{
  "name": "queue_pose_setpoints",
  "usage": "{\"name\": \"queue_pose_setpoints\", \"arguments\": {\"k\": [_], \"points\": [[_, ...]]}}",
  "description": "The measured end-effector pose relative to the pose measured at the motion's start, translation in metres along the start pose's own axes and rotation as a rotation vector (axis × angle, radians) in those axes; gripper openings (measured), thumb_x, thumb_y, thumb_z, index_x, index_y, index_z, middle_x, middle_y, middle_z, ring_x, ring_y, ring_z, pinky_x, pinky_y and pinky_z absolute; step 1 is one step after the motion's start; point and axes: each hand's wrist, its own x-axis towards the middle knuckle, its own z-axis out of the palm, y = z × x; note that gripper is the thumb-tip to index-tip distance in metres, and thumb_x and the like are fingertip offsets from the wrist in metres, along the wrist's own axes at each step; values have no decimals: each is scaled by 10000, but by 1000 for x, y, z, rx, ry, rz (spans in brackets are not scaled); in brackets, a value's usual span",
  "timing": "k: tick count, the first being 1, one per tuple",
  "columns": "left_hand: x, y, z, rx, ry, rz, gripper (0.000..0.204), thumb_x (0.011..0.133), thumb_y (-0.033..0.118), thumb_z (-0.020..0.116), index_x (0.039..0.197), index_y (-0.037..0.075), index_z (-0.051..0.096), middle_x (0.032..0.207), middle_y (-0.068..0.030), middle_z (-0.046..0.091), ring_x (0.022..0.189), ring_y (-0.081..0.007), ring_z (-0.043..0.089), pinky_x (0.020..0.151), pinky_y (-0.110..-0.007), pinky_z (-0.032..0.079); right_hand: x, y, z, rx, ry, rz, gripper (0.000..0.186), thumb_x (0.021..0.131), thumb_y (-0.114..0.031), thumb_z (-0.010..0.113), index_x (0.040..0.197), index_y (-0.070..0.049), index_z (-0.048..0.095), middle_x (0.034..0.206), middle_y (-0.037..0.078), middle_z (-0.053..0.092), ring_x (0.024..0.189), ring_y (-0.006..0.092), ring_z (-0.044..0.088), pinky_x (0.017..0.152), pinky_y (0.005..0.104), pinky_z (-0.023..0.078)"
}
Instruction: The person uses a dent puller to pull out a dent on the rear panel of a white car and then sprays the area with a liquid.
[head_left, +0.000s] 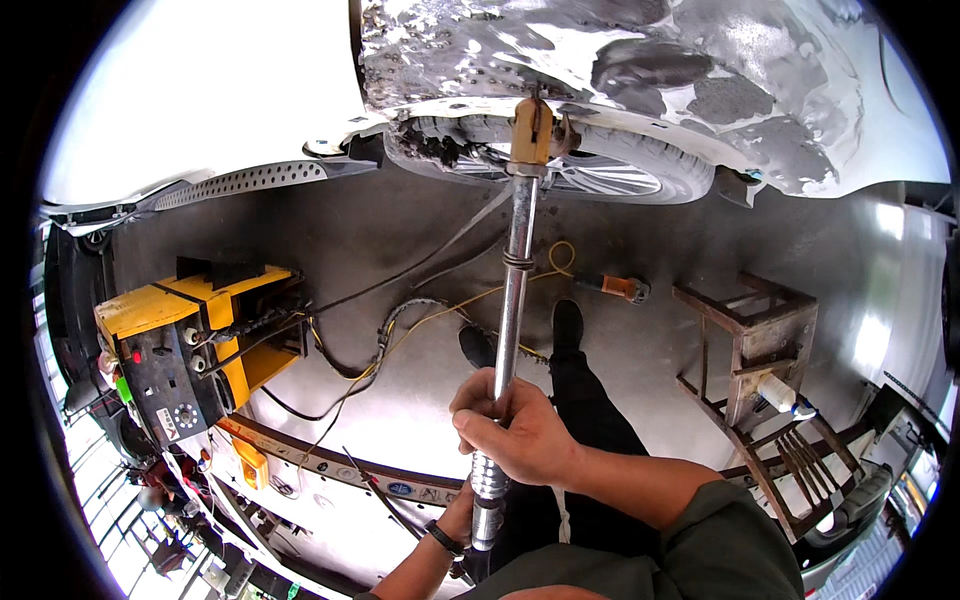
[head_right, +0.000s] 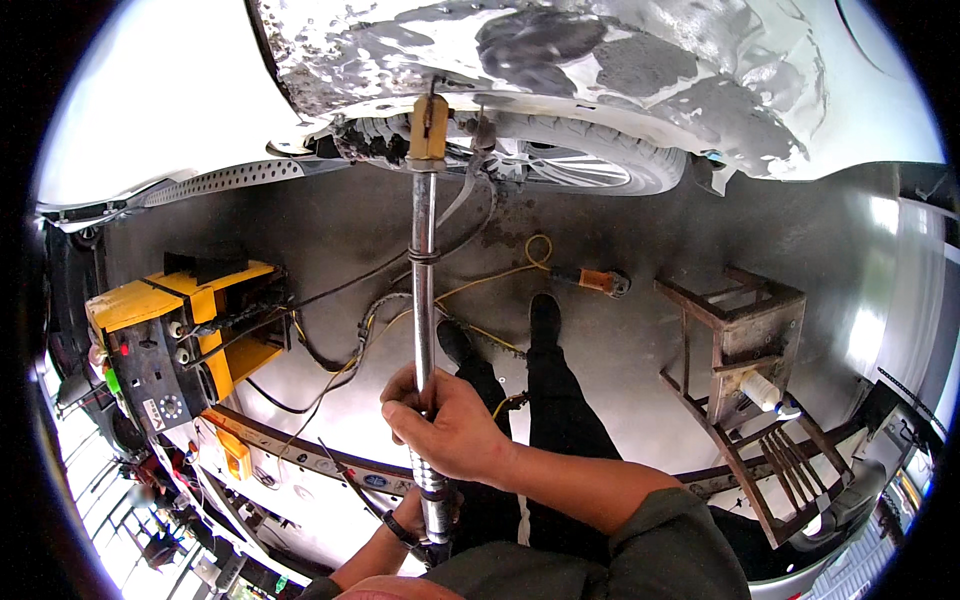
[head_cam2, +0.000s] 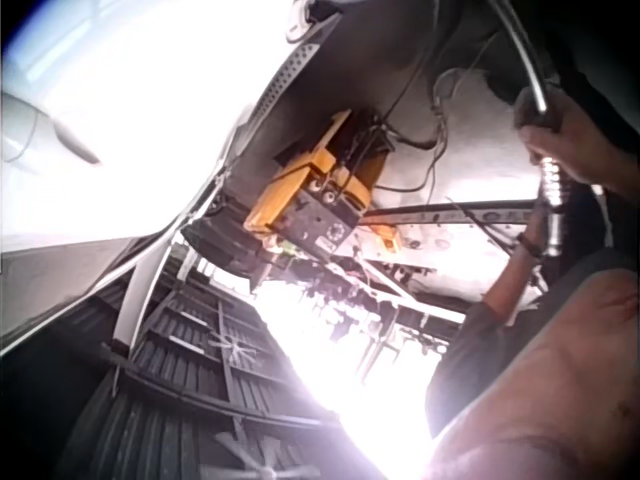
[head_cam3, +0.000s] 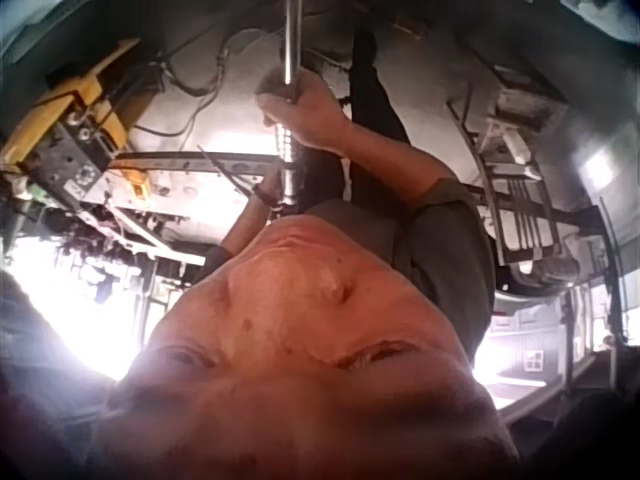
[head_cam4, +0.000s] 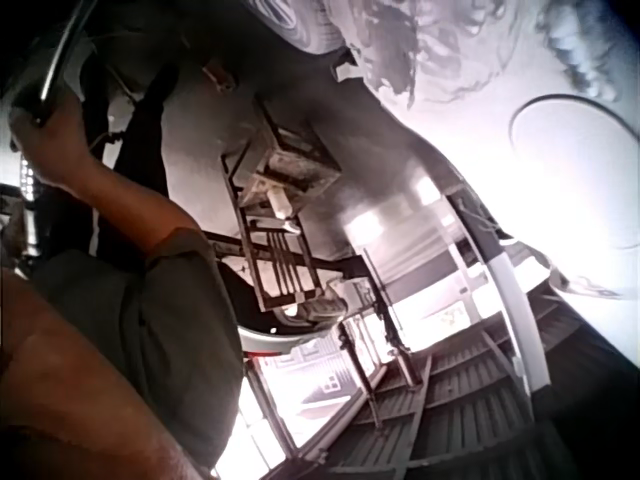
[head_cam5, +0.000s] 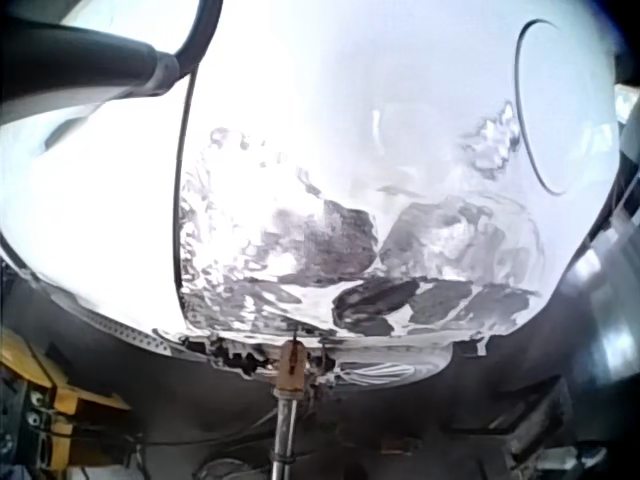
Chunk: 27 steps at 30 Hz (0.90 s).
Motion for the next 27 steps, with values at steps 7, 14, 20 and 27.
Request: {"name": "queue_pose_setpoints", "arguments": {"k": [7, 14, 20, 27], "points": [[1, 4, -12, 81, -101, -55, 352, 984, 426, 555, 1072, 92, 620, 817, -92, 702, 643, -190, 691, 557, -298, 574, 1, -13, 11, 55, -3, -21, 114, 987, -106, 590, 1053, -19, 559, 762, 22, 580, 713, 95, 593, 673, 274, 506], [-8, 6, -7, 85, -104, -169, 528, 1018, 598, 422, 1129, 126, 629, 819, -64, 708, 659, -188, 690, 590, -330, 576, 34, -62, -5, -85, 73, -38, 333, 1000, -211, 581, 1212, 37, 511, 749, 58, 598, 697, 151, 624, 636, 319, 511], [-6, 2, -17, 105, -156, -98, 466, 1011, 576, 472, 1152, 149, 593, 786, -50, 688, 669, -160, 680, 595, -304, 572, 23, -23, 1, 77, 163, -82, 261, 956, -109, 626, 1188, -17, 550, 816, 82, 637, 699, 162, 643, 640, 331, 544], [-12, -6, -37, 91, -62, -235, 467, 967, 604, 549, 1141, 173, 595, 792, -16, 692, 622, -119, 669, 551, -241, 561, -27, 48, 8, 131, -2, 90, 165, 965, -102, 622, 1091, -29, 545, 834, 31, 609, 781, 111, 632, 722, 283, 525]]}}
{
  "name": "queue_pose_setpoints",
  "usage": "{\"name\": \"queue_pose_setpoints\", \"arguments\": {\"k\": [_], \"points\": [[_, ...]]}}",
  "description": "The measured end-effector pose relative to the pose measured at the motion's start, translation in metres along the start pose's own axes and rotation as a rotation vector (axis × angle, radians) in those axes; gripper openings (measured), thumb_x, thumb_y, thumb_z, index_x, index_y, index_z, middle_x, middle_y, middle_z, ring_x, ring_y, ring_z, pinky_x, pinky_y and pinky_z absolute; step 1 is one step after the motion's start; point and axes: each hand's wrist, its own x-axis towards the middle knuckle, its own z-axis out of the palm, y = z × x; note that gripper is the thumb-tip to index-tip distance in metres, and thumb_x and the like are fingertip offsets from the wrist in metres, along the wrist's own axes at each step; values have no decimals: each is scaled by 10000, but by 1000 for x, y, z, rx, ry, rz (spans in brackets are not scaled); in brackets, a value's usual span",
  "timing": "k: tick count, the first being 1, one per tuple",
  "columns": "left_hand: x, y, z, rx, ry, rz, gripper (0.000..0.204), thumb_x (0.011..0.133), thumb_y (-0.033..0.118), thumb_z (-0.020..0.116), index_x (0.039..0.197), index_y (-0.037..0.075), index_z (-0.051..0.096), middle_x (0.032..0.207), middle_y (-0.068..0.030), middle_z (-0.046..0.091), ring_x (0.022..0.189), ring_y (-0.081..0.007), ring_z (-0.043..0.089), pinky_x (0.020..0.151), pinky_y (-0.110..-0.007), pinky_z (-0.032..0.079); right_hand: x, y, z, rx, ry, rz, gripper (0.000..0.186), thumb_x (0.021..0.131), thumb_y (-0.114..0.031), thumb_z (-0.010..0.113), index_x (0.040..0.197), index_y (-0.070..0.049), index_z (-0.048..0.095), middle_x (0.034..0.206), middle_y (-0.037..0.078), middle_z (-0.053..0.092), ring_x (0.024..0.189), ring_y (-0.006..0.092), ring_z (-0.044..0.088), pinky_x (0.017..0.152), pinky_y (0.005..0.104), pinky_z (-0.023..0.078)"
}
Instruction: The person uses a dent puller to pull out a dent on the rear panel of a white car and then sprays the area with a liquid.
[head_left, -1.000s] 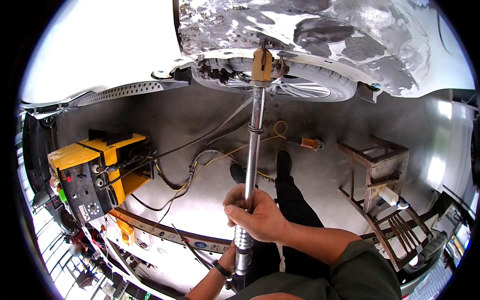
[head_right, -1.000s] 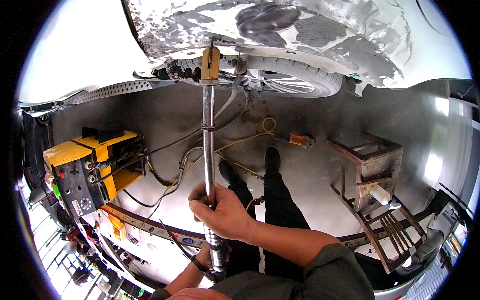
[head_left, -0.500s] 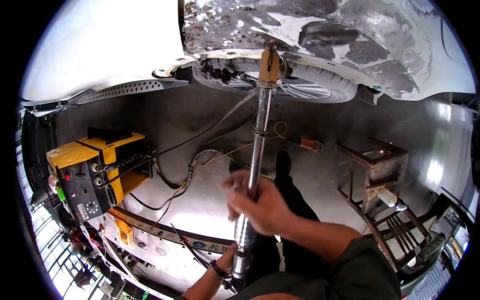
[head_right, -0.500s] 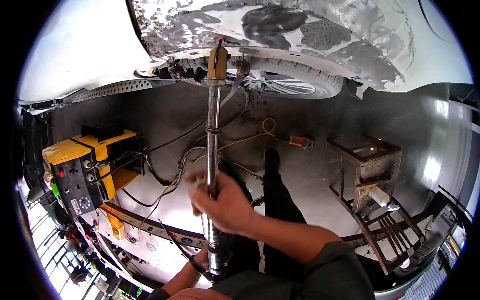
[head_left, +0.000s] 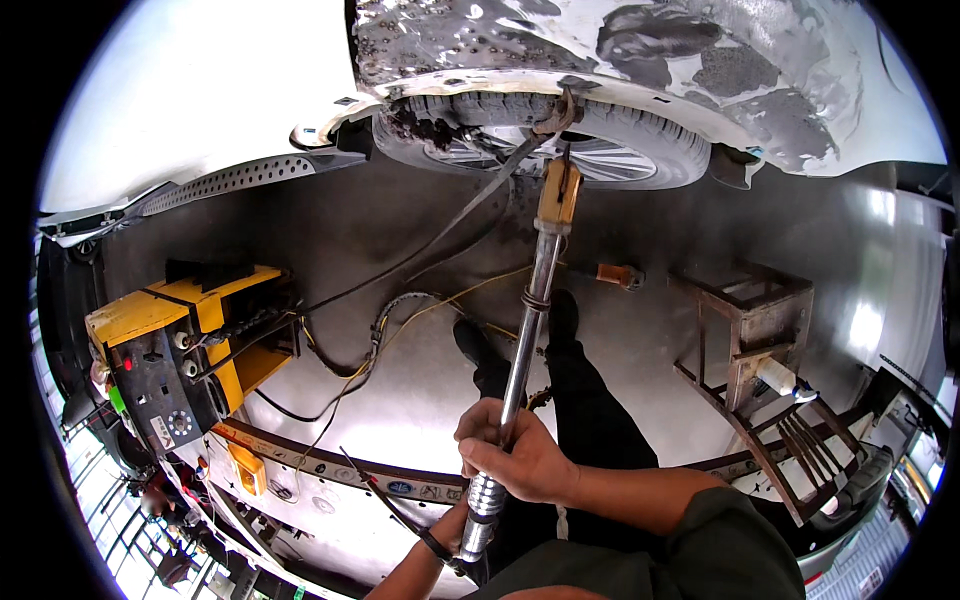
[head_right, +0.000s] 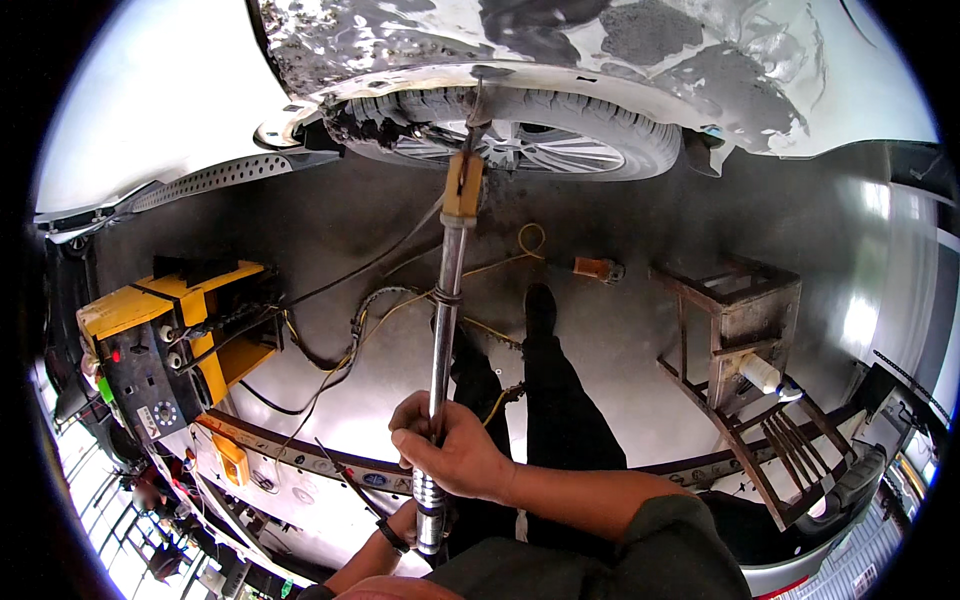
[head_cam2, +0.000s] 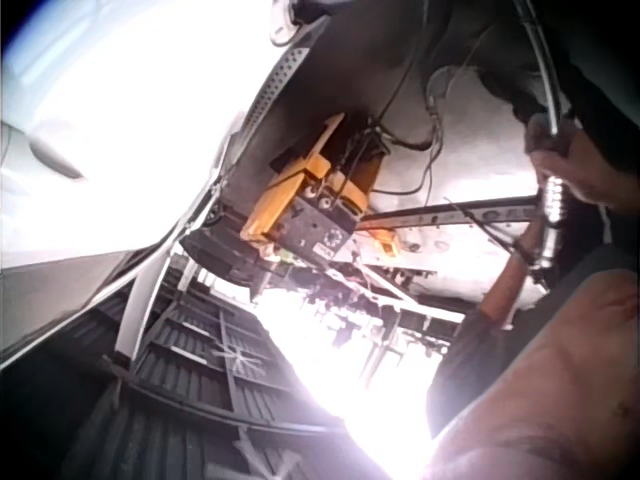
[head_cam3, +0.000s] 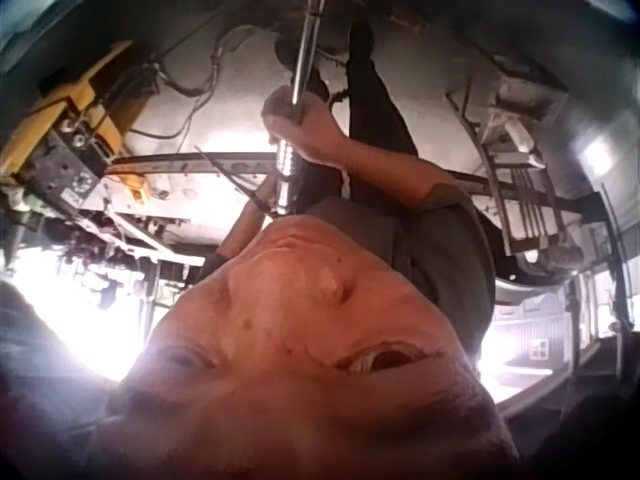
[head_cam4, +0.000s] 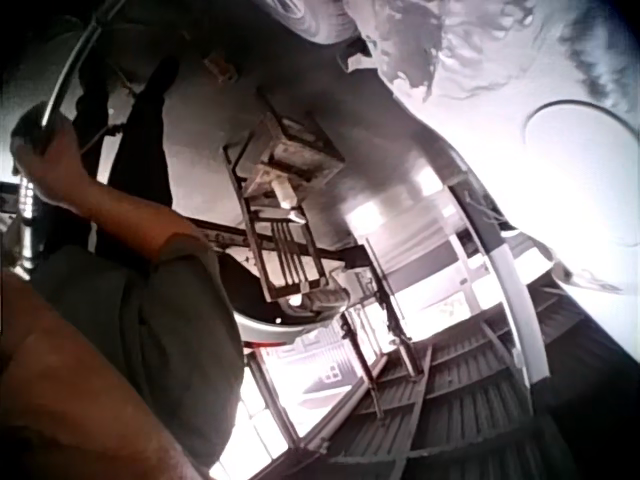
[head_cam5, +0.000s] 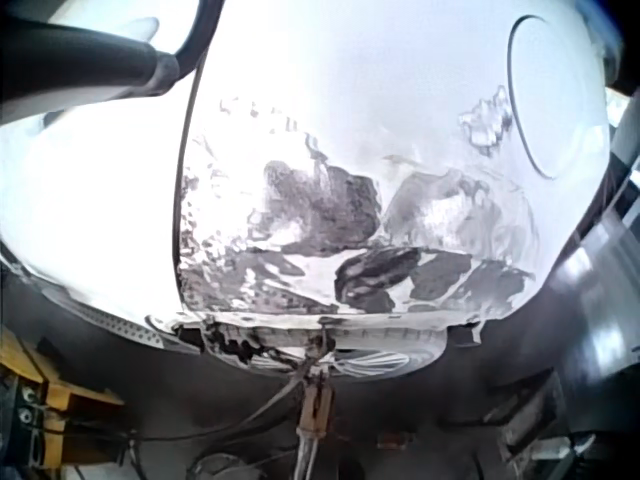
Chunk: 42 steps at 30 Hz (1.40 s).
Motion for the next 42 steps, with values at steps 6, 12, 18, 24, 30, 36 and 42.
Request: {"name": "queue_pose_setpoints", "arguments": {"k": [6, 12, 18, 24, 30, 36, 42], "points": [[5, 5, -2, 28, -108, 195, 399, 1010, 496, 514, 1124, 124, 598, 823, -38, 698, 658, -143, 679, 582, -272, 558, 20, -33, 9, -90, -19, -50, 156, 955, -88, 613, 1072, -19, 537, 837, 41, 607, 756, 111, 638, 709, 282, 538], [-4, 17, 23, 62, -138, 268, 362, 995, 425, 538, 1008, 77, 637, 795, -56, 692, 637, -154, 669, 583, -268, 542, 31, -46, 13, -129, -68, -64, 152, 956, -107, 609, 1058, -25, 533, 820, 40, 606, 745, 113, 639, 702, 288, 541], [-10, 24, 35, 25, -61, 222, 397, 980, 437, 547, 1001, 55, 652, 788, -68, 694, 643, -162, 676, 571, -269, 538, 35, -52, 15, -106, -66, -71, 180, 966, -145, 616, 1048, -13, 526, 799, 42, 582, 706, 111, 583, 662, 290, 502], [-21, 34, 52, -105, 4, 155, 484, 1006, 543, 484, 1067, 93, 650, 807, -88, 705, 647, -189, 686, 586, -304, 567, 36, -57, 14, -190, -34, -66, 281, 974, -151, 609, 1181, 20, 530, 792, 57, 602, 729, 124, 617, 665, 305, 512], [-11, 21, 28, -3, -82, 265, 436, 1013, 539, 478, 1098, 134, 614, 848, -86, 711, 663, -197, 689, 602, -332, 580, 78, -121, 8, -90, -87, -210, 339, 988, -206, 603, 1222, 27, 525, 749, 65, 603, 696, 145, 624, 652, 324, 525], [2, 10, -6, 22, -140, 85, 394, 1011, 525, 512, 1131, 161, 600, 827, -29, 686, 680, -140, 677, 589, -274, 561, 18, -9, 13, -96, -9, -100, 180, 954, -151, 650, 1059, -43, 551, 835, 52, 624, 759, 119, 646, 663, 306, 545], [-9, 4, 4, 28, 30, 134, 454, 1025, 570, 453, 1187, 172, 597, 835, 10, 665, 650, -93, 644, 539, -236, 529, 18, -1, 6, -73, -43, -68, 175, 958, -147, 639, 1055, -35, 546, 810, 31, 618, 753, 109, 644, 693, 282, 536]]}}
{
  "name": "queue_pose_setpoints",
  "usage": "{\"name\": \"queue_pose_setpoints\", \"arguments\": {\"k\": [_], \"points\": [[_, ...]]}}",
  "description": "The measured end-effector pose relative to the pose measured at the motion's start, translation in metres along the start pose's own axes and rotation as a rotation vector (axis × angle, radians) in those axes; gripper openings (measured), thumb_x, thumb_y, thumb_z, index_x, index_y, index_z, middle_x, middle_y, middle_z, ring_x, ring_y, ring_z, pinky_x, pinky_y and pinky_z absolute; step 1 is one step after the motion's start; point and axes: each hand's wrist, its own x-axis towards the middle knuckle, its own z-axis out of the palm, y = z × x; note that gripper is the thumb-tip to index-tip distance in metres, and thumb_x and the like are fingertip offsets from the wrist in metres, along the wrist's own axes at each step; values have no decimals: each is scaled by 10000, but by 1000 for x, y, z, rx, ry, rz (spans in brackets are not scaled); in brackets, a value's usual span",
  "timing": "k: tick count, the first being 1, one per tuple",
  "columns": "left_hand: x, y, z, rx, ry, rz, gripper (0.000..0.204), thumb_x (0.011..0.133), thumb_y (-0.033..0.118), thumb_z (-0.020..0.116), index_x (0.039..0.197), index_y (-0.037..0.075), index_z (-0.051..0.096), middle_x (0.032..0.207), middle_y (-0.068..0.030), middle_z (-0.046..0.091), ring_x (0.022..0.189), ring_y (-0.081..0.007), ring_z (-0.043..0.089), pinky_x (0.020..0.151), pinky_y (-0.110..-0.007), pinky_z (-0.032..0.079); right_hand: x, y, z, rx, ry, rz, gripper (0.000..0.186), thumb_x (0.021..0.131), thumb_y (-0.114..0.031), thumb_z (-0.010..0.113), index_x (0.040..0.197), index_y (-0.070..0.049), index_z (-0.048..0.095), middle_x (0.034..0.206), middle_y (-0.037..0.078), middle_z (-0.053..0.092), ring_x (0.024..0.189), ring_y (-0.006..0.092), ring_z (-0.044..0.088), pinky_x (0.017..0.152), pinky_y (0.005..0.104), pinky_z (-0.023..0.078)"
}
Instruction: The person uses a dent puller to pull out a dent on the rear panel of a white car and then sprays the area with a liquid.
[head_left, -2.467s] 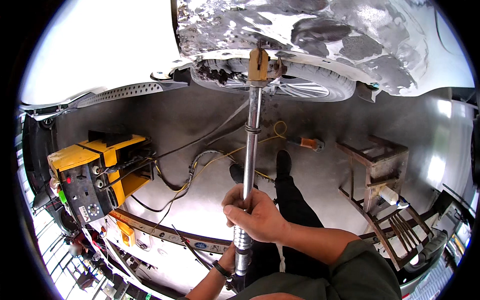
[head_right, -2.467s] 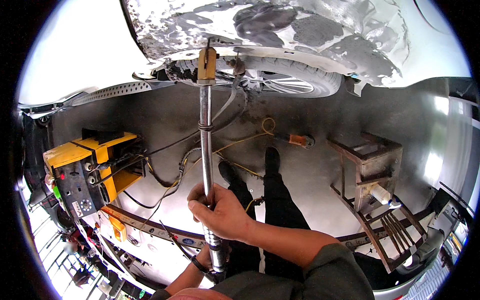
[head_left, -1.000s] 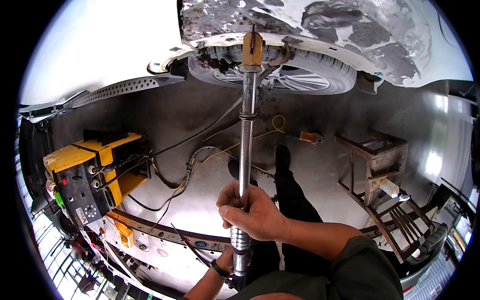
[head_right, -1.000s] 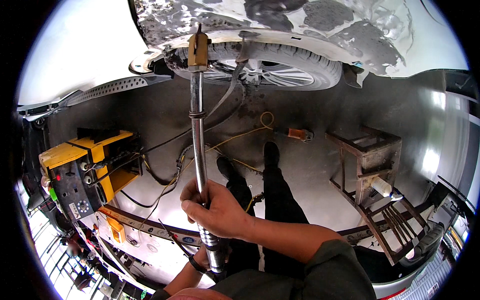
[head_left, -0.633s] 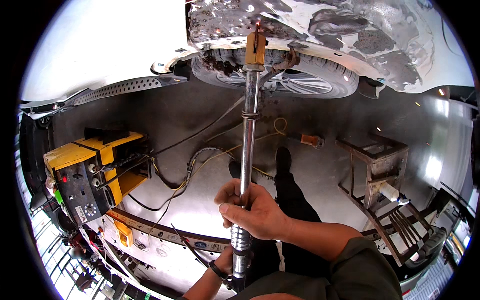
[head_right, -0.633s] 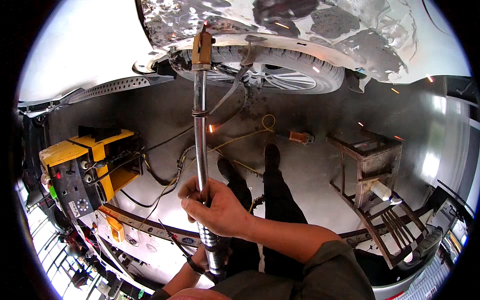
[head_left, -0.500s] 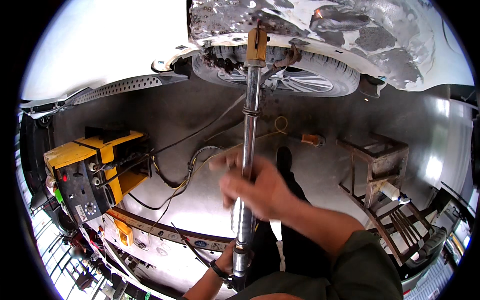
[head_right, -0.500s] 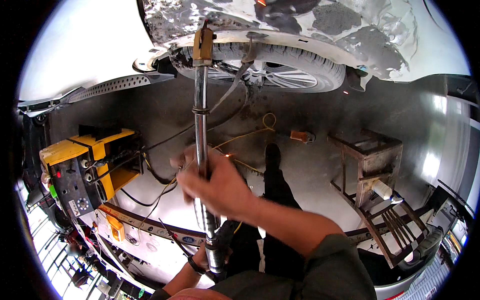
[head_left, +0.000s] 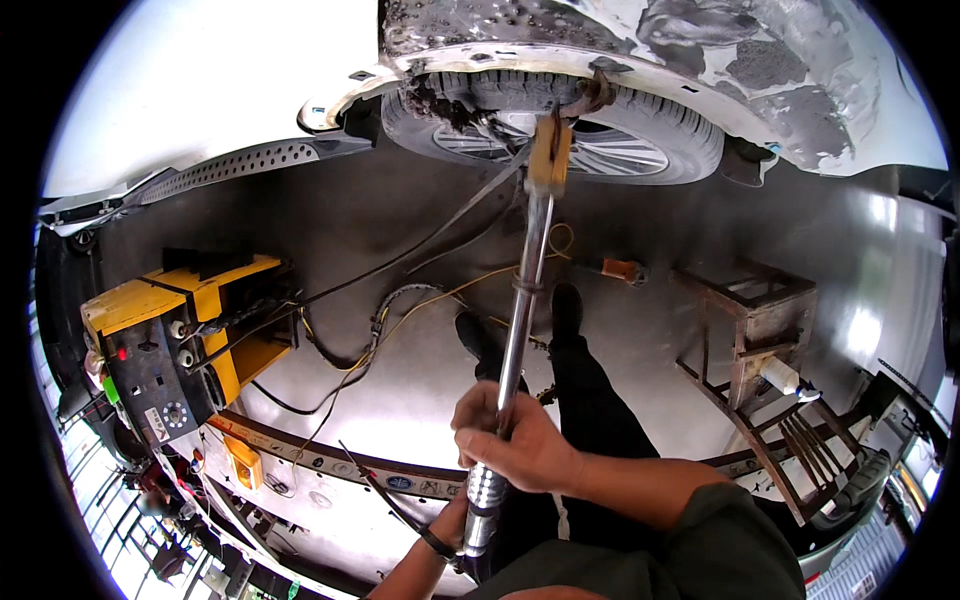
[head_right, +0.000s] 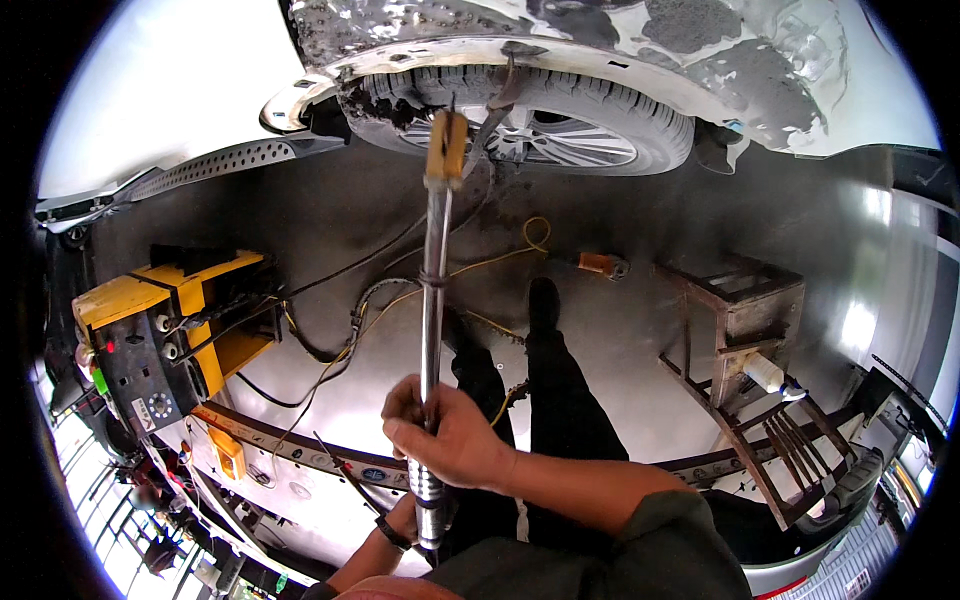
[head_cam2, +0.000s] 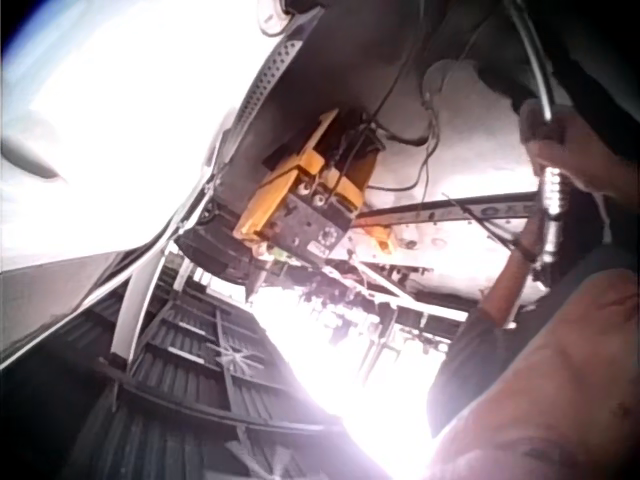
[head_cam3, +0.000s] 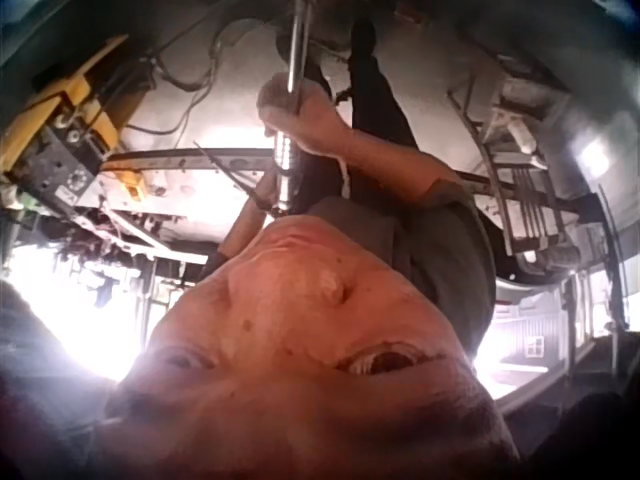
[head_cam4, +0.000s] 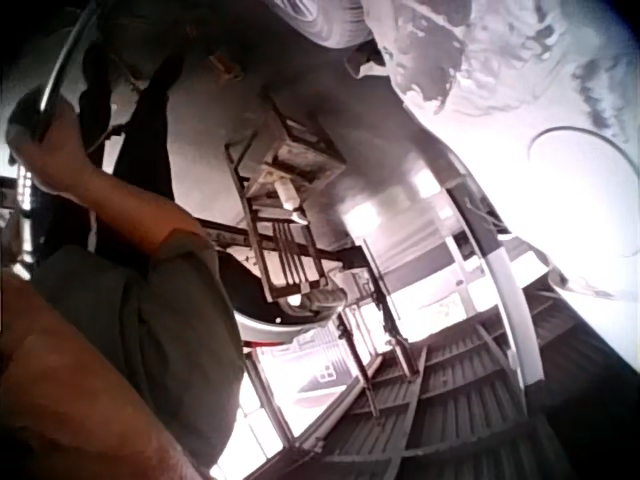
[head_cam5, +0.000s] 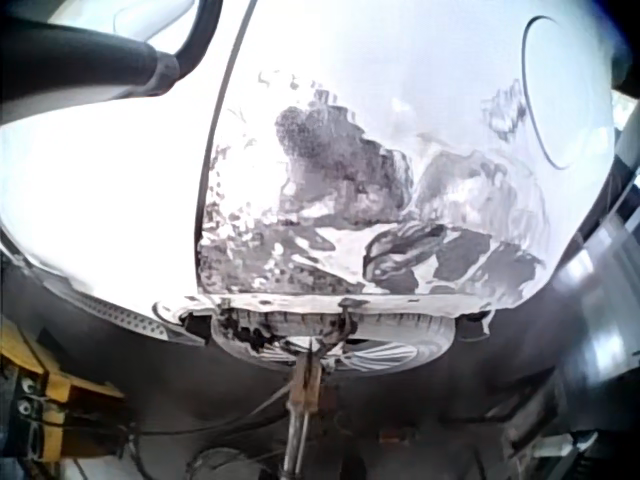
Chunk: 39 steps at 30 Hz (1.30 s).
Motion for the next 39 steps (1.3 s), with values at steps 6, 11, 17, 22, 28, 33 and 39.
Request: {"name": "queue_pose_setpoints", "arguments": {"k": [6, 11, 17, 22, 28, 33, 39], "points": [[6, 12, 18, -133, -73, 168, 405, 942, 418, 632, 1159, 77, 615, 871, -99, 723, 656, -192, 703, 568, -289, 576, 16, -39, 2, -61, -3, -2, 214, 946, -148, 632, 1059, -1, 526, 822, 55, 598, 734, 126, 623, 691, 293, 527], [7, 16, 19, -143, -101, 109, 433, 931, 406, 652, 1200, 70, 603, 907, -122, 735, 673, -215, 723, 584, -314, 601, 22, -45, 0, -50, -28, -30, 206, 954, -150, 630, 1059, -8, 525, 807, 61, 602, 719, 123, 618, 682, 291, 522], [8, 12, 18, -93, -69, 119, 436, 936, 383, 654, 1220, 58, 595, 892, -118, 731, 671, -206, 719, 583, -307, 596, 18, -46, 1, -44, -11, -16, 200, 962, -160, 630, 1057, -15, 529, 793, 51, 599, 704, 118, 605, 669, 289, 518], [3, 21, 23, -19, -99, 125, 485, 953, 445, 616, 1241, 56, 588, 883, -116, 726, 663, -197, 709, 578, -291, 584, 19, -44, 2, -9, -10, -5, 207, 965, -178, 636, 1061, -14, 553, 789, 47, 609, 705, 119, 617, 672, 290, 521], [-8, 30, 32, -29, -118, 66, 427, 1029, 519, 428, 1100, 129, 585, 804, -71, 676, 671, -174, 670, 611, -308, 562, 44, -88, -4, -175, 85, -29, 236, 973, -114, 600, 1166, 16, 559, 782, 77, 630, 692, 159, 657, 640, 322, 553], [-5, 30, 34, -61, -33, 94, 407, 1051, 489, 415, 1106, 126, 591, 779, -66, 676, 659, -173, 670, 602, -304, 556, 66, -106, -11, -17, 29, -234, 301, 983, -238, 597, 1151, 10, 563, 762, 78, 622, 677, 154, 637, 622, 314, 530], [1, 16, -7, -3, -85, 2, 443, 1054, 527, 401, 1159, 136, 580, 810, -53, 690, 678, -159, 682, 591, -286, 564, 11, -13, -1, 58, 8, -23, 204, 964, -203, 635, 1048, -40, 545, 800, 29, 583, 728, 116, 610, 691, 299, 531]]}}
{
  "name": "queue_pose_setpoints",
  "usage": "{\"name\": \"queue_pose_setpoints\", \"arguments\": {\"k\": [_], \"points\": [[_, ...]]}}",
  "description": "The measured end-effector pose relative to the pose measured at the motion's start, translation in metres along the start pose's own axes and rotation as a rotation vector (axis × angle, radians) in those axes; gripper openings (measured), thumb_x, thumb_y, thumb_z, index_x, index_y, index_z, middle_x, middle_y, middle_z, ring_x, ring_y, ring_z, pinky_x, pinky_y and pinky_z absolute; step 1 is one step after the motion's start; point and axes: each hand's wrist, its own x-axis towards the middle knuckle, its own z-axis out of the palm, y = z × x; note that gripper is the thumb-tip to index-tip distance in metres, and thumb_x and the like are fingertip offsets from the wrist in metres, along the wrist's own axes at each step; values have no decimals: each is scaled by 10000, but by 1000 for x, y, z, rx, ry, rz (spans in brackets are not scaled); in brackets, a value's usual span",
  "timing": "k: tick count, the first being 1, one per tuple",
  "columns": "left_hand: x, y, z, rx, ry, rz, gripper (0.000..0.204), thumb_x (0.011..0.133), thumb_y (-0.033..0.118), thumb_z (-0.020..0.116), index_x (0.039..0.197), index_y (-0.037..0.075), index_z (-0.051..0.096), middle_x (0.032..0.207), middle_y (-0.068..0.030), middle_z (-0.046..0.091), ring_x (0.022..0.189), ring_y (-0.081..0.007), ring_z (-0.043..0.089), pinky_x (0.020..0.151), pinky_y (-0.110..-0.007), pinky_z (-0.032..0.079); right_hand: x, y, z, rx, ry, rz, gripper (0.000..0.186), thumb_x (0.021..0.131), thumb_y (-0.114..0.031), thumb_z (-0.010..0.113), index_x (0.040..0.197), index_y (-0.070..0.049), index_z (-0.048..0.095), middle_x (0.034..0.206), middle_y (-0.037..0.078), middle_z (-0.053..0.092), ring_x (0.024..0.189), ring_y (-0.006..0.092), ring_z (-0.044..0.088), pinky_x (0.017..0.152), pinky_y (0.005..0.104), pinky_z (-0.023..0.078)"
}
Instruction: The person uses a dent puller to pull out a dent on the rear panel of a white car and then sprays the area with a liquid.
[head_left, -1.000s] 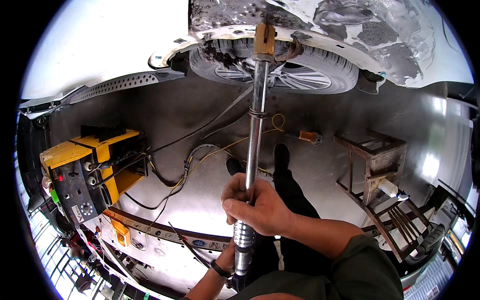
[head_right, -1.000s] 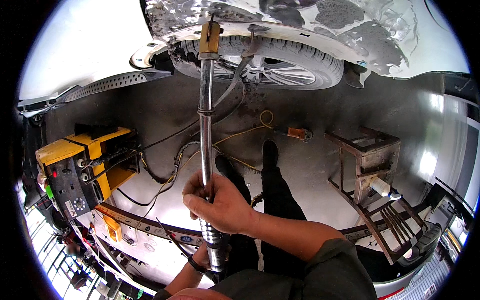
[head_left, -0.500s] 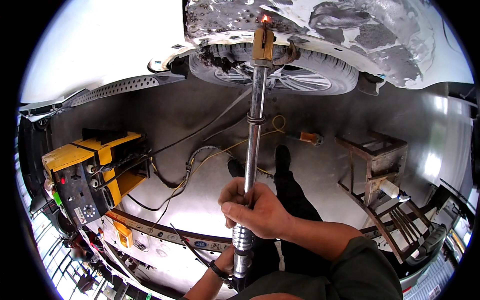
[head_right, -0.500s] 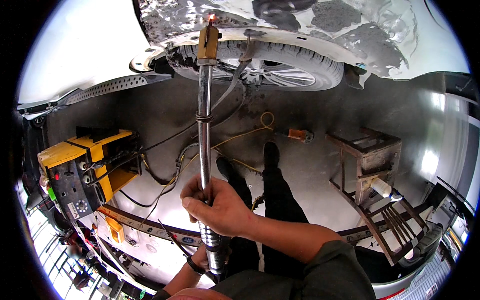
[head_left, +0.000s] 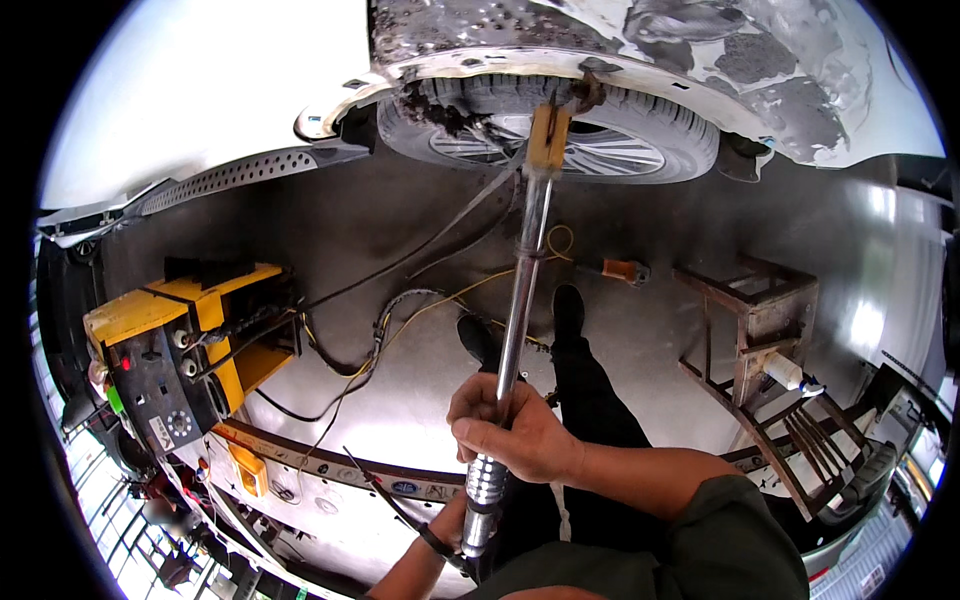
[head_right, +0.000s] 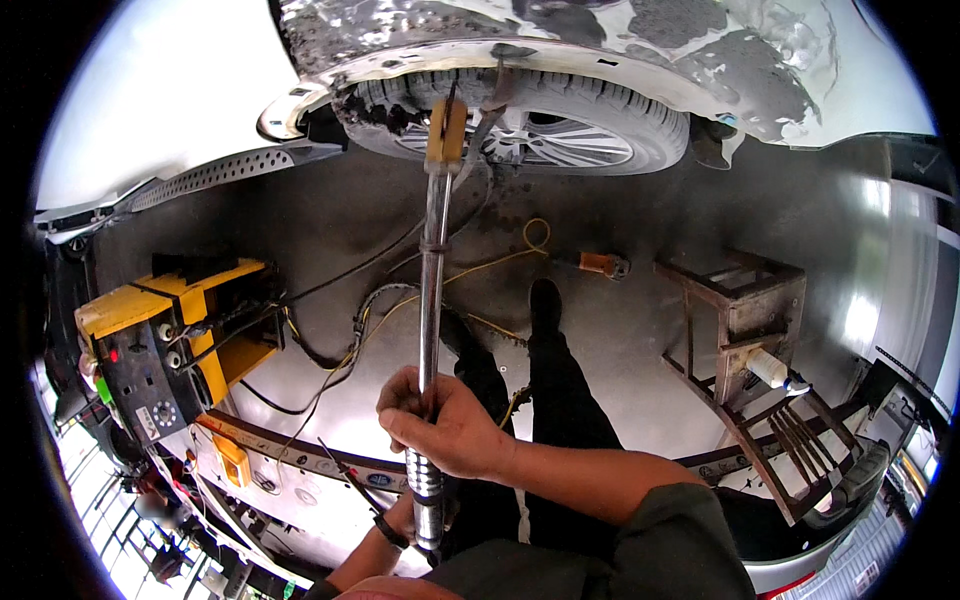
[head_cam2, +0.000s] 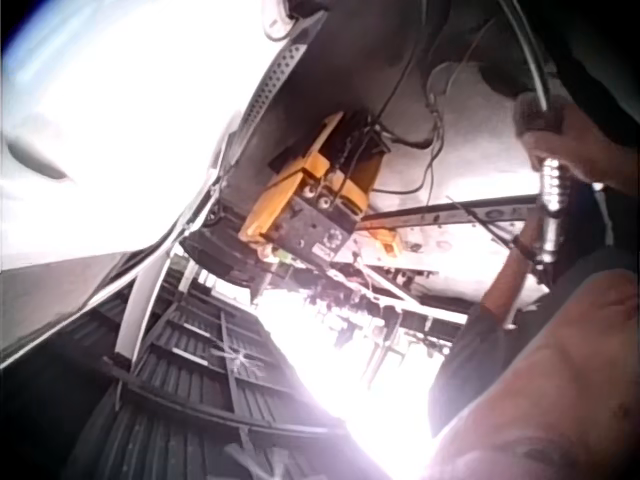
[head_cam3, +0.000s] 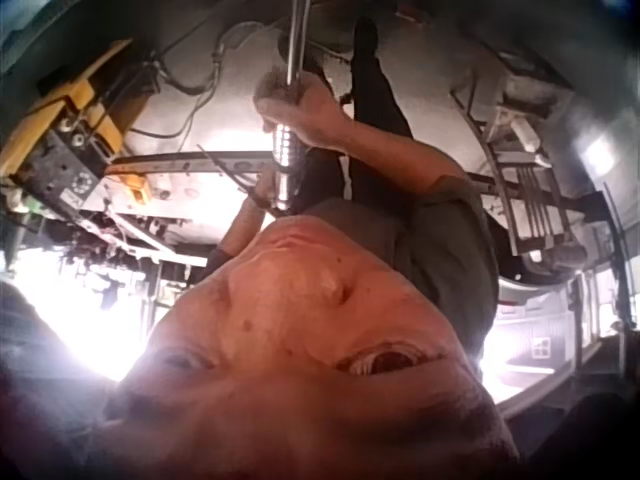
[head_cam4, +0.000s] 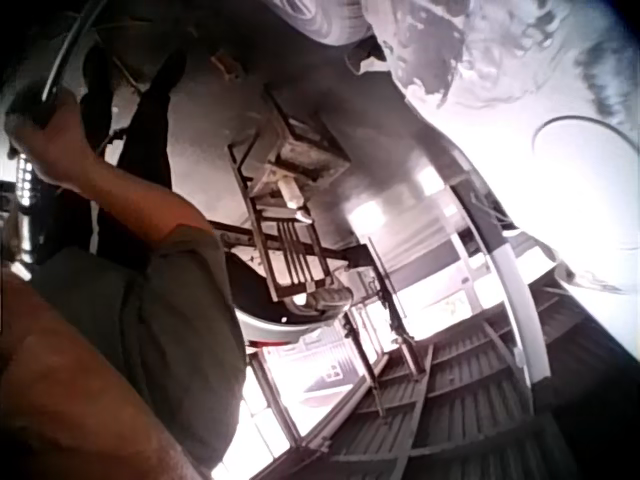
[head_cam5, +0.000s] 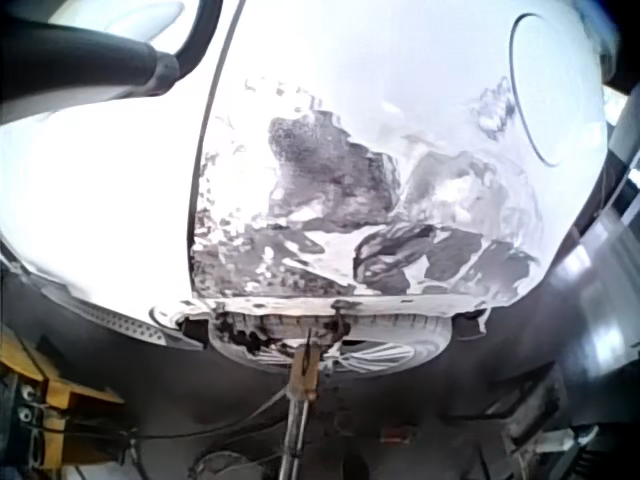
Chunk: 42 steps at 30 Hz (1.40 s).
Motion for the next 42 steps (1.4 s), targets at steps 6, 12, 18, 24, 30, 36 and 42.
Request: {"name": "queue_pose_setpoints", "arguments": {"k": [6, 12, 18, 24, 30, 36, 42], "points": [[5, -7, 3, -118, 52, 76, 386, 987, 460, 569, 1106, 96, 613, 841, -94, 719, 643, -185, 706, 541, -296, 582, -2, -2, -8, -31, 9, 24, 157, 954, -113, 626, 1057, -32, 540, 830, 27, 615, 770, 108, 653, 723, 281, 540], [6, 2, 22, -38, 41, 115, 450, 976, 492, 577, 1148, 78, 607, 859, -107, 723, 649, -189, 710, 554, -290, 589, -5, -21, -8, -45, -3, -14, 211, 959, -164, 630, 1062, -11, 527, 823, 53, 605, 736, 114, 617, 691, 282, 519], [8, 2, 28, -57, 10, 112, 489, 977, 501, 570, 1196, 64, 597, 884, -117, 727, 665, -195, 717, 565, -299, 595, -4, -30, -15, -29, -37, -40, 154, 958, -98, 616, 1070, -31, 533, 829, 27, 624, 759, 97, 646, 709, 274, 536], [14, -4, -4, 47, -71, 44, 542, 969, 515, 576, 1262, 60, 578, 933, -134, 728, 721, -213, 727, 612, -313, 605, -4, -33, -8, -24, -13, -19, 201, 967, -163, 616, 1059, -4, 536, 788, 46, 595, 707, 114, 603, 674, 296, 514], [-8, -2, 29, -45, -31, 4, 533, 1001, 550, 477, 1197, 70, 603, 916, -129, 724, 718, -215, 714, 635, -330, 597, 15, -80, -9, -136, 109, 10, 275, 979, -147, 617, 1193, 14, 555, 793, 72, 639, 703, 160, 663, 658, 324, 558], [-10, -14, 26, -42, -17, 9, 506, 1034, 539, 423, 1150, 88, 621, 893, -109, 722, 729, -197, 709, 633, -318, 585, 30, -84, -17, 44, 65, -189, 301, 966, -136, 621, 1215, 20, 556, 782, 89, 642, 667, 182, 655, 633, 354, 561], [-18, -43, -14, 111, 125, -105, 410, 1000, 478, 564, 1171, 108, 603, 896, -43, 708, 729, -146, 700, 621, -279, 582, -43, 22, 2, -25, -108, 108, 157, 973, -113, 609, 1087, -15, 565, 810, 32, 614, 743, 100, 621, 705, 295, 533]]}}
